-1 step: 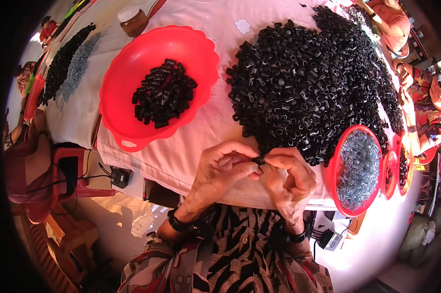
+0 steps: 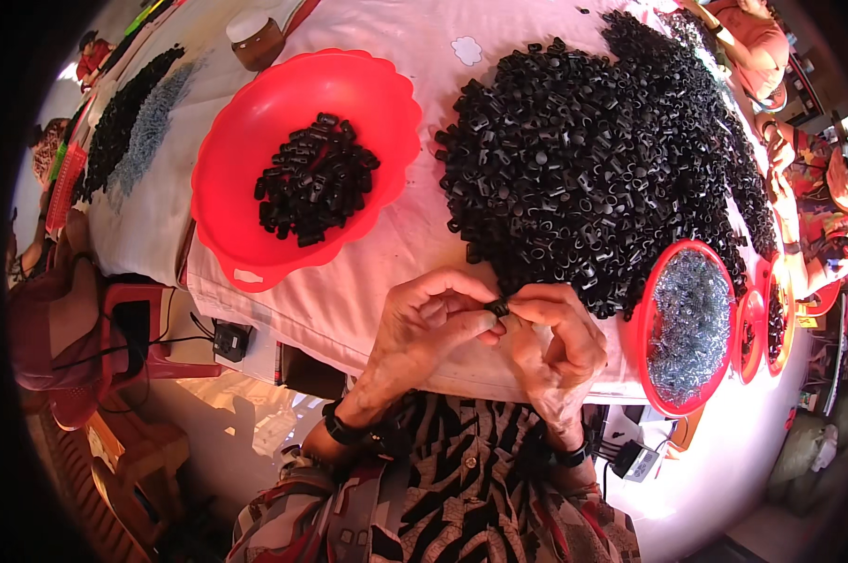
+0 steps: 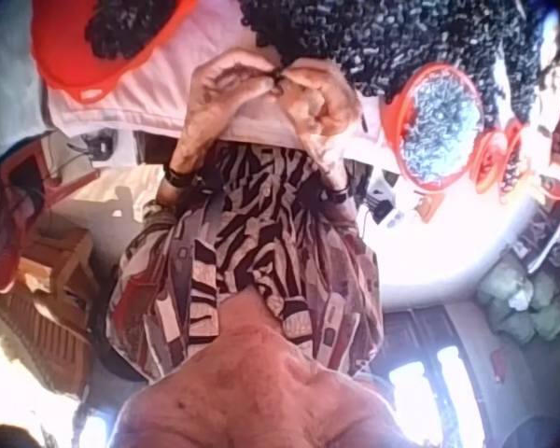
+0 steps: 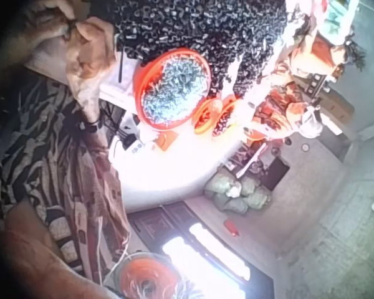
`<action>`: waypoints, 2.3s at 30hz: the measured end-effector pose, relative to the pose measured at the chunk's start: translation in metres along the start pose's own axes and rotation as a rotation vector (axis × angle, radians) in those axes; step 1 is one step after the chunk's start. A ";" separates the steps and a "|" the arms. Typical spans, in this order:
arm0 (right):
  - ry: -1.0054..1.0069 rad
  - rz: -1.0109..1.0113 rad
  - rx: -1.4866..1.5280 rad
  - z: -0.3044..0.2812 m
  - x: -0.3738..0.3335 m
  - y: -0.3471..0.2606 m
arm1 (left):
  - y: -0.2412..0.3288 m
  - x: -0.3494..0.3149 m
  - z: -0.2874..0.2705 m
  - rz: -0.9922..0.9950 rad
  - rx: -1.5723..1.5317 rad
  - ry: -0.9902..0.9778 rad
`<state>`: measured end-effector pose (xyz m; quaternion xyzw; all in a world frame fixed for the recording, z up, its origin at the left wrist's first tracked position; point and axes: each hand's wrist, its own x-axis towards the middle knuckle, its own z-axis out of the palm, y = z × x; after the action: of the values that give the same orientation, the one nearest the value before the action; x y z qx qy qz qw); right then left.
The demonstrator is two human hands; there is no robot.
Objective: Sorting small black plastic shoe components and silver eyelets from a large pile into separate trays on a work table.
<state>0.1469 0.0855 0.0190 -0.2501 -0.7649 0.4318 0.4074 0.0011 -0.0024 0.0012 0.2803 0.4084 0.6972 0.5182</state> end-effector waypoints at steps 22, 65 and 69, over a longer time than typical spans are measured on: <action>0.059 0.079 -0.245 -0.006 -0.004 -0.006 | 0.004 0.001 0.001 0.135 -0.049 0.231; 0.132 -0.091 -0.617 -0.037 0.011 -0.004 | 0.001 0.005 -0.001 0.173 -0.035 0.235; 0.169 -0.094 -0.642 -0.043 0.011 -0.005 | 0.003 0.004 0.000 0.173 -0.019 0.232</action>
<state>0.1774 0.1105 0.0403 -0.3652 -0.8360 0.1275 0.3892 -0.0016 0.0009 0.0038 0.2271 0.4333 0.7709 0.4080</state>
